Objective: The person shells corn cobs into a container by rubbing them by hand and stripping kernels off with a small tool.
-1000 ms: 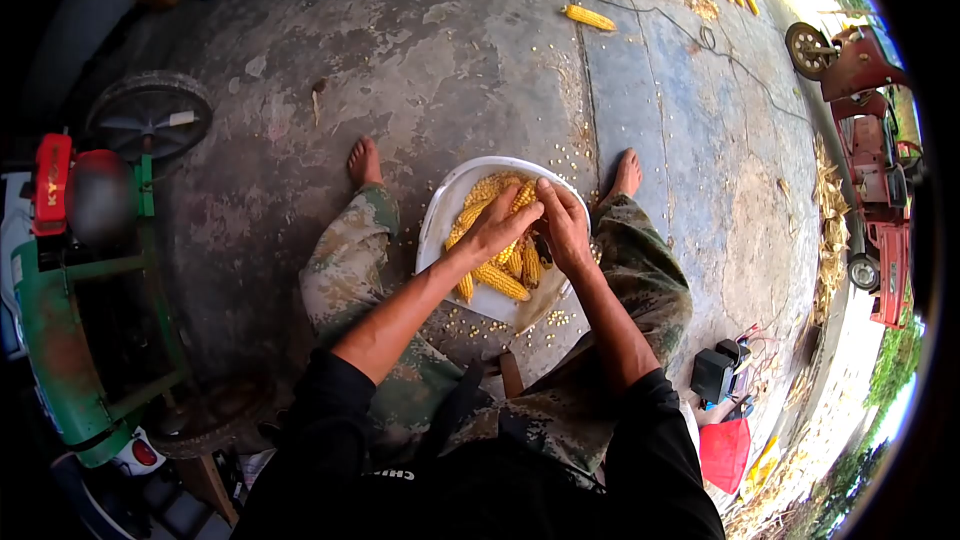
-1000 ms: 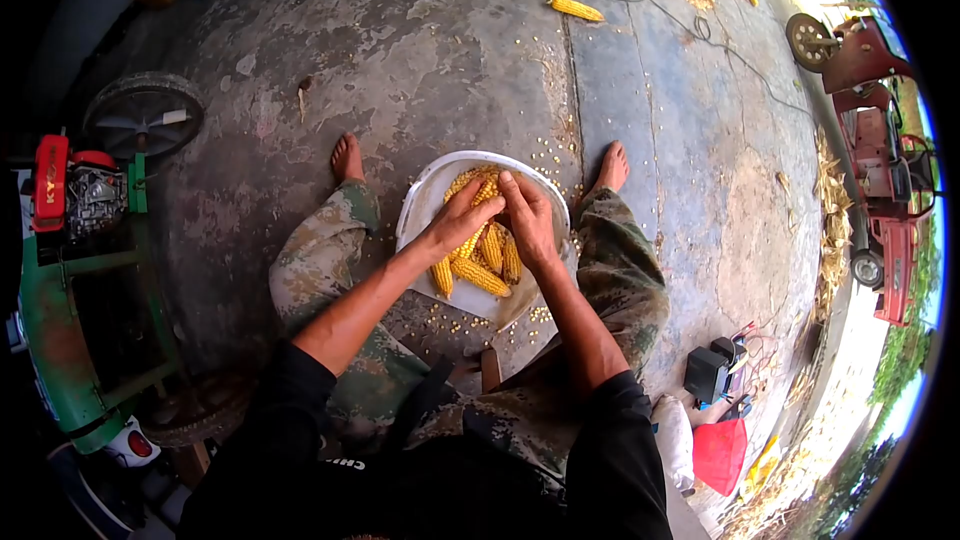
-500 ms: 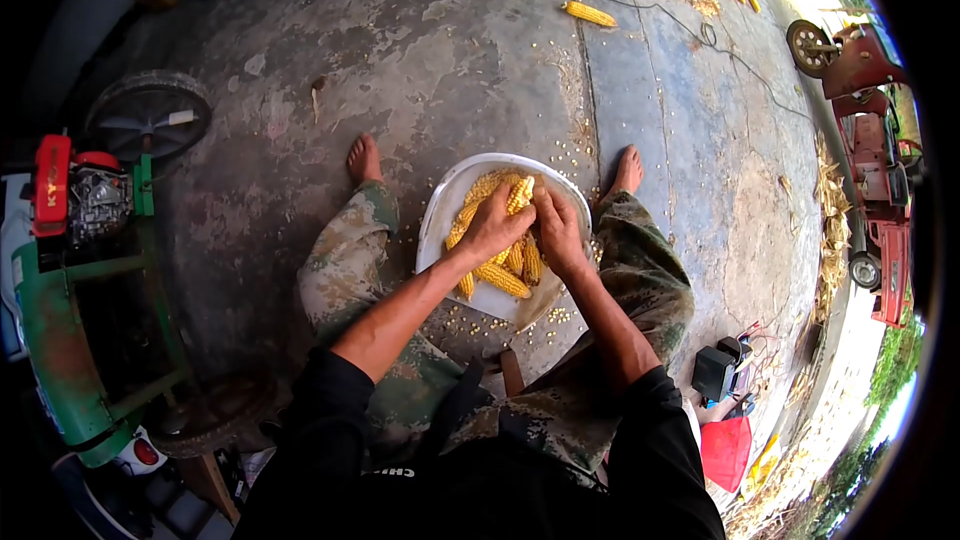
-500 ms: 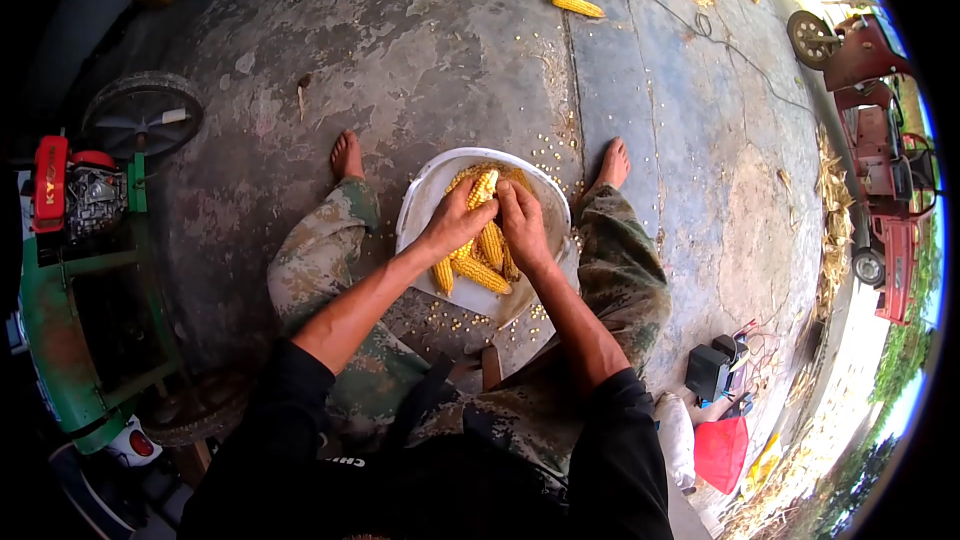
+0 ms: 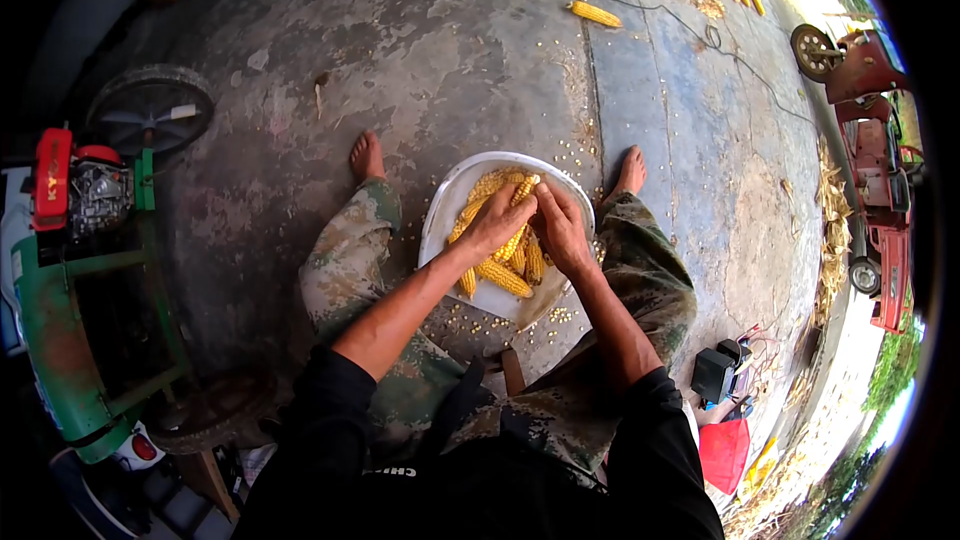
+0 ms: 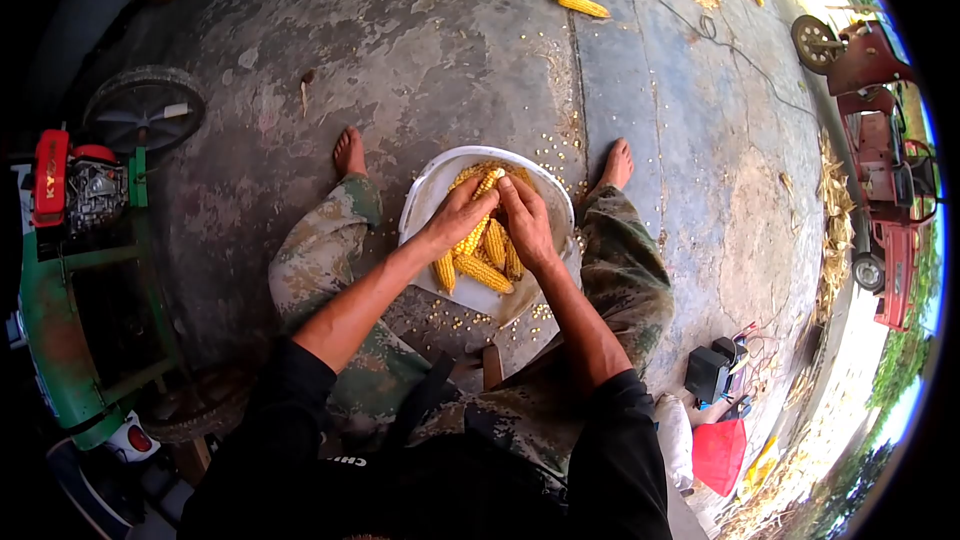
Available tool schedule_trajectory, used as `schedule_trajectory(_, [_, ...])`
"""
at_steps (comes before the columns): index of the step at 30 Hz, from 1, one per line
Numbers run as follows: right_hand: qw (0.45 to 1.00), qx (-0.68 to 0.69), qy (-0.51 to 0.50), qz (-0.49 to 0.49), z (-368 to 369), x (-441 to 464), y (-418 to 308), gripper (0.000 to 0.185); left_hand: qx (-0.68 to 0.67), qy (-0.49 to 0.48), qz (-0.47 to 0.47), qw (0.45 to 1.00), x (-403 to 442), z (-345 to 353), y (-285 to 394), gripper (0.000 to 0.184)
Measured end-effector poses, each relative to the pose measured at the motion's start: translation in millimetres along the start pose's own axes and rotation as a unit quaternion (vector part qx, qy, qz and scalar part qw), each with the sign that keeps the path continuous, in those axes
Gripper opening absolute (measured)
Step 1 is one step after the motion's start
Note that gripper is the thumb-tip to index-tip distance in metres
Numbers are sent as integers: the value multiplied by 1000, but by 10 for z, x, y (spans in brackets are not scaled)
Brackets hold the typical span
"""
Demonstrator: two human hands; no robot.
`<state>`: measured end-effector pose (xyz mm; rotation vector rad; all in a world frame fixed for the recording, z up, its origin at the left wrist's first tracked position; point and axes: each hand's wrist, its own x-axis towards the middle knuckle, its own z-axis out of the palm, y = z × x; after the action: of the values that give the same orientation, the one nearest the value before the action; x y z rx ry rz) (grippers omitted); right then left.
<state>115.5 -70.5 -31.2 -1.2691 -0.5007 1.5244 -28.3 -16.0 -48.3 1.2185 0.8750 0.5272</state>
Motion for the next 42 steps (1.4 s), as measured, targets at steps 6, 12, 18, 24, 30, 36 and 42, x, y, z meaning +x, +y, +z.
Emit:
schedule_trajectory(6, [1000, -2, -12, -16, 1, -20, -6, 44, -11, -13, -18, 1000, 33, -28, -140, 39])
schedule_trajectory(12, [999, -45, -18, -4, -50, -13, -11, 40, -38, 21, 31, 999, -4, 14, -73, 39])
schedule_trajectory(18, [996, -81, -23, -38, -43, -7, -6, 37, 6, 36, 15, 999, -53, 22, 43, 43])
schedule_trajectory(24, [977, -133, -13, -164, 45, -85, -104, 31, 93, 58, 29, 994, -16, 36, 64, 49])
schedule_trajectory(30, [985, -165, -21, -38, 63, -62, -82, 34, 182, 59, 10, 981, -64, 33, 93, 46])
schedule_trajectory(36, [997, -66, -33, -32, 40, -52, 6, 36, 22, 29, -45, 998, -57, 14, 54, 43])
schedule_trajectory(42, [931, -274, -23, -239, -52, -54, 43, 41, -52, -18, -36, 998, -27, 30, 71, 35])
